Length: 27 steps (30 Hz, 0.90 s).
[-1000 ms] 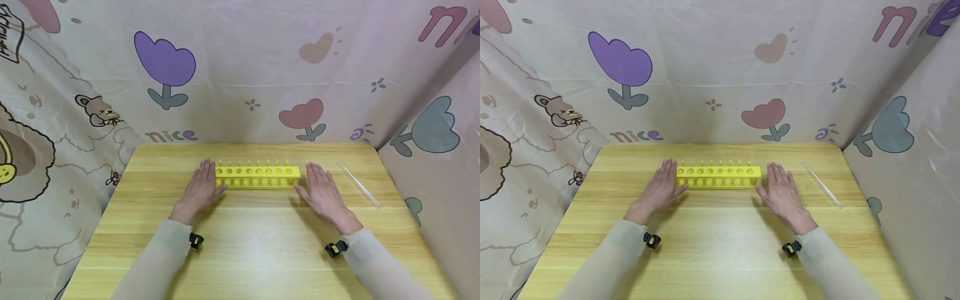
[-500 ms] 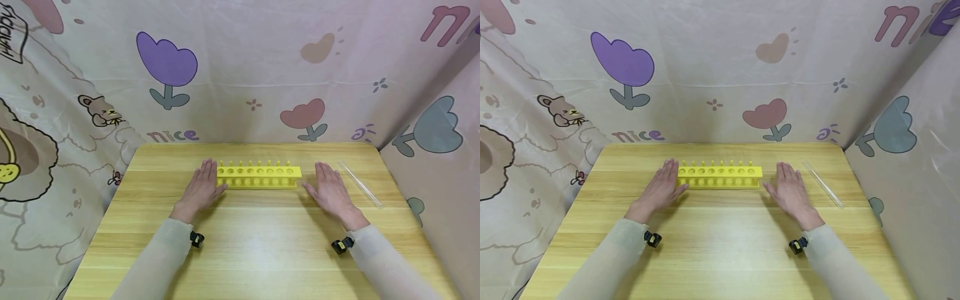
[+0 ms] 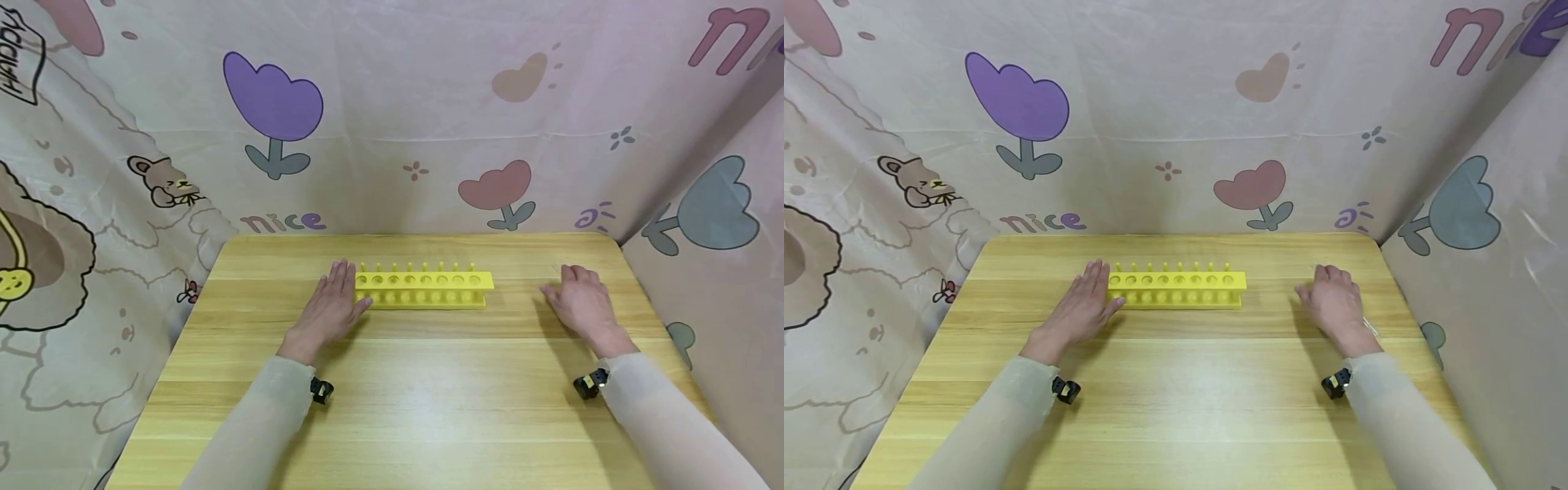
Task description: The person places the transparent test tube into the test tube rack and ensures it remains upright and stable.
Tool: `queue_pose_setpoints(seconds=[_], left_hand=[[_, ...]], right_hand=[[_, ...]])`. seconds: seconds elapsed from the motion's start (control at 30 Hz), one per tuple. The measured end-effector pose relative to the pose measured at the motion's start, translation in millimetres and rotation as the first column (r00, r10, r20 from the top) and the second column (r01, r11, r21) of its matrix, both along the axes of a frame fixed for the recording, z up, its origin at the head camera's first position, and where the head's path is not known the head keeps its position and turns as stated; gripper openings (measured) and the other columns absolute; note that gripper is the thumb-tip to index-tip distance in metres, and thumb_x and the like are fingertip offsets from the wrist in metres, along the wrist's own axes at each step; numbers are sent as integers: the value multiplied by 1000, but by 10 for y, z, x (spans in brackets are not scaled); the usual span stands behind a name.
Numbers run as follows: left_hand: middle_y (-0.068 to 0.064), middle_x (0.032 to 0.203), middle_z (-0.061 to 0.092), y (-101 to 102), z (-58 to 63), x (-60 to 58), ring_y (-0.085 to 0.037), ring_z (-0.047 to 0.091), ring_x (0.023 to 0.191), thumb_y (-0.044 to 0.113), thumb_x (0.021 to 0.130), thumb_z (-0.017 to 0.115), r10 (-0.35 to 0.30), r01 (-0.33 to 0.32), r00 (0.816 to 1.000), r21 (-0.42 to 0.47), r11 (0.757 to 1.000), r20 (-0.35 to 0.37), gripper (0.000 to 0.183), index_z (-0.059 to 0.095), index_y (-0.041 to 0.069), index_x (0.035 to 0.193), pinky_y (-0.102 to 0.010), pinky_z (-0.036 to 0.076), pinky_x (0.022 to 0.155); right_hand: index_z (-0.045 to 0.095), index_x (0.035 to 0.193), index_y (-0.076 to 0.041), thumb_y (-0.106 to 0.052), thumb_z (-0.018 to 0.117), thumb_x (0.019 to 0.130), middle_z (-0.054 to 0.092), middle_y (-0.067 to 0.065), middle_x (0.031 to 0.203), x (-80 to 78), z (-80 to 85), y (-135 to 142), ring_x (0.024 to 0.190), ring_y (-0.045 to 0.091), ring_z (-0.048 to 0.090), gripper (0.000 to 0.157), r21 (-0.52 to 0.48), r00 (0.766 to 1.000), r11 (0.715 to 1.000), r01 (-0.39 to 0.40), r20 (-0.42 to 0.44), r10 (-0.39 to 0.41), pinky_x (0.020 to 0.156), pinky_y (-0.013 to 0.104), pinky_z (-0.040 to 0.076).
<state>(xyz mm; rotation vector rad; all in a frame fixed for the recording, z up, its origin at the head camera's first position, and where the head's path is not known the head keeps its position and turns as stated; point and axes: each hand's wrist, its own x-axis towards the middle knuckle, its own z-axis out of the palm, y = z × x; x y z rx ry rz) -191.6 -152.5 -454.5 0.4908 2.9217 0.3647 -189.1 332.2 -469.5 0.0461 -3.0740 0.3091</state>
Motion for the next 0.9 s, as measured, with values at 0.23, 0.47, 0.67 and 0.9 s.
queue_pose_setpoints(seconds=[0.23,0.47,0.67,0.9], left_hand=[[-24,175,-6,-3,2,6,-38,-4,164,51,113,36,3,-3,1000,1,1000,9,85,-1,-3,166,-57,5,133],[-25,175,-5,0,4,9,-41,1,164,51,113,36,4,-4,1000,-10,1000,-9,84,0,-4,166,-59,10,133],[-24,175,-5,7,13,16,-40,0,164,50,113,37,10,-10,1000,-3,1000,-5,84,0,-3,166,-58,8,133],[-25,175,1,15,-1,17,-38,-1,164,50,113,38,11,-11,1000,-7,1000,-12,84,1,-3,166,-58,8,133]], right_hand=[[62,112,16,-29,59,105,60,37,109,-70,53,332,104,56,53,45,51,997,998,46,55,-49,84,71,45],[65,92,8,-27,63,99,61,29,88,-148,87,523,90,51,58,36,81,986,993,87,137,-98,78,66,47],[63,96,11,-26,64,99,61,29,87,-197,64,564,87,52,58,37,116,973,989,91,200,-113,77,64,48],[63,95,8,-24,66,98,63,28,85,-236,50,559,84,49,58,33,114,968,990,78,227,-102,79,65,45]])
